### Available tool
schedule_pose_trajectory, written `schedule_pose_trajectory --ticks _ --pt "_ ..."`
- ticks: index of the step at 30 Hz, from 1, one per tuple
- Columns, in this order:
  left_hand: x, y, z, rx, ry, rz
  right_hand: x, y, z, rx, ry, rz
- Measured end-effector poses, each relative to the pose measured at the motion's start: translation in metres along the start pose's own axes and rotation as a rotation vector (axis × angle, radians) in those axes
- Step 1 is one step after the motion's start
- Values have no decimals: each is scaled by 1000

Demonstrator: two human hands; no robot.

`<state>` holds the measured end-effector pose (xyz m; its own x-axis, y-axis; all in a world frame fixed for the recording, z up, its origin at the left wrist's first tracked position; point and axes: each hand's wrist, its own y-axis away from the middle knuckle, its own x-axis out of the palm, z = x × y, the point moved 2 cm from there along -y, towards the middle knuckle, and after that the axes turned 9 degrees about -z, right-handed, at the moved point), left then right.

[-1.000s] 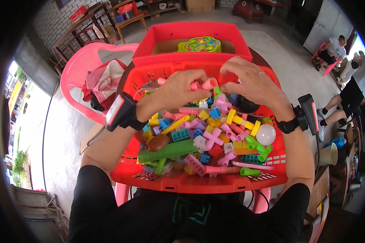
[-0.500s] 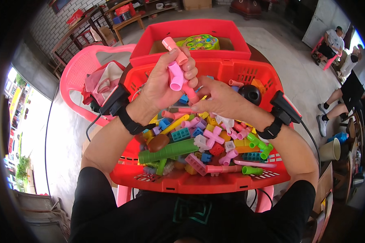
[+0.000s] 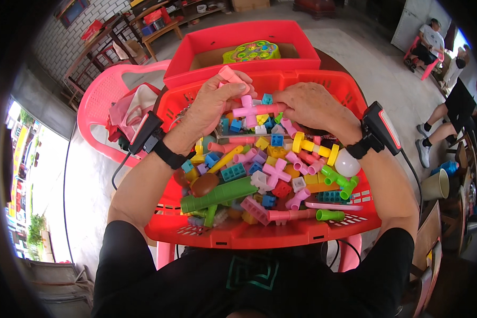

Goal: The recorder is picking up various colorful plastic toy blocks from a red basket and assembling them into small structures.

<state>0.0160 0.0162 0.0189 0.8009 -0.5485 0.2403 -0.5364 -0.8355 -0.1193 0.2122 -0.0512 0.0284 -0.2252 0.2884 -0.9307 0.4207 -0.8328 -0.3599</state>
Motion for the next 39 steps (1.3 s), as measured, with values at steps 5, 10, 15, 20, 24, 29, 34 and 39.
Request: schedule_pose_trajectory --ticks 5,10,15,20,24,29,34,39 --pt "-20 -6 -2 30 -425 -112 -3 0 -13 -27 49 -65" --pt "-32 -13 8 74 -1029 14 -3 0 -25 15 93 -53" --pt "-17 -4 15 82 -1146 79 1 3 -27 7 100 -51" --pt "4 8 7 629 -1289 49 6 3 -12 -54 120 -42" --pt "21 23 14 761 -1455 261 1 1 27 2 42 150" --pt "27 26 27 695 -1422 391 -11 1 43 -56 80 236" --pt "32 29 13 575 -1424 473 -10 0 38 -5 -54 358" --pt "35 36 0 292 -1417 665 -9 2 43 -56 -138 481"
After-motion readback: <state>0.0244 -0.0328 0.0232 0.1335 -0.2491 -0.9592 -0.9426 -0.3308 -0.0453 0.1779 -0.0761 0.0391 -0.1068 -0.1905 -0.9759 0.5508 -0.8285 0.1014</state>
